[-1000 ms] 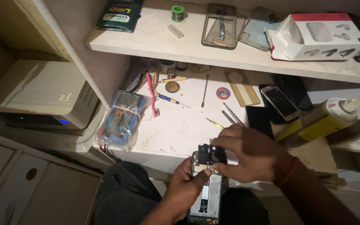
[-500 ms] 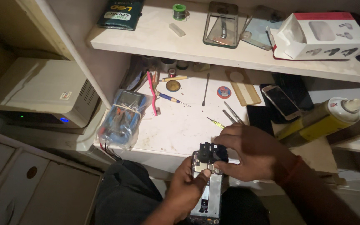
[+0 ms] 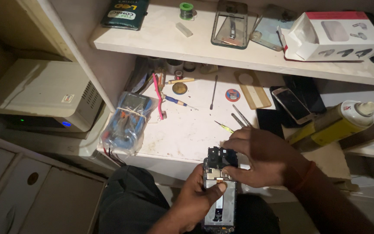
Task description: The person holds a disassembled smartphone and uses a small screwdriver to remove screws from the internal frame. They then place a black camera module onto the motherboard and secure it with additional screws. The phone remains open on the workbench throughout the clip.
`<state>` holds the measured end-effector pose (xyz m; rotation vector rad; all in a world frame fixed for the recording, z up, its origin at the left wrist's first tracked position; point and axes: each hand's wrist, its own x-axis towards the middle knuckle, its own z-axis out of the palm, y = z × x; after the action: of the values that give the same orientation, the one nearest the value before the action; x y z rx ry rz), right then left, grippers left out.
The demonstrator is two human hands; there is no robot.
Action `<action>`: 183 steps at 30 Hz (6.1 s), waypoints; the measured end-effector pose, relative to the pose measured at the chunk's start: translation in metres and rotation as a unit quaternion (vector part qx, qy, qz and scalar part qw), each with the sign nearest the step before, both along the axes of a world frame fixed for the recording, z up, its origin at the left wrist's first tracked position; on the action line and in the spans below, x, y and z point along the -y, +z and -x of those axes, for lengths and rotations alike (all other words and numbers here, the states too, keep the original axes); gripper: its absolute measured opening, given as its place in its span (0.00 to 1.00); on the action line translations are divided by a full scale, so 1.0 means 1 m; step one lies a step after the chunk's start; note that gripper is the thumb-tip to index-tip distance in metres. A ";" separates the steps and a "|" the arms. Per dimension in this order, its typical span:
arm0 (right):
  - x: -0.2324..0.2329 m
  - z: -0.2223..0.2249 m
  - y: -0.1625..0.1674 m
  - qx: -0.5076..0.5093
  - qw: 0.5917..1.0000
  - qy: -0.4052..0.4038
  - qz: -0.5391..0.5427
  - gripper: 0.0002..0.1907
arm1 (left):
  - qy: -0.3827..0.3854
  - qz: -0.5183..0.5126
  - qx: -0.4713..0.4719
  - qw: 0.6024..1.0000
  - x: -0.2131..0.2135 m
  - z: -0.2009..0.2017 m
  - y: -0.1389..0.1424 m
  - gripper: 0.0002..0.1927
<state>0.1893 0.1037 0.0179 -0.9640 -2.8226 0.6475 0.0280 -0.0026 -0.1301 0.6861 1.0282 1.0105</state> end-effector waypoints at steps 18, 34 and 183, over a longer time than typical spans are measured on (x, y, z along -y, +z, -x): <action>0.001 -0.001 -0.002 -0.003 1.000 0.010 -0.008 0.30 | 0.029 -0.054 0.055 0.997 -0.005 0.002 -0.003 0.10; 0.000 0.000 -0.002 -0.026 0.998 0.035 -0.036 0.26 | 0.091 0.008 0.114 0.989 -0.006 0.008 0.009 0.13; -0.037 0.014 -0.136 -0.388 0.687 -0.470 0.396 0.13 | -0.014 0.101 -0.023 0.995 -0.125 0.030 -0.022 0.20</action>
<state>0.1758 0.1405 -0.1184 -1.5093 -0.9923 1.5768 -0.0022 0.1228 -0.1523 0.5585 1.1407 0.8564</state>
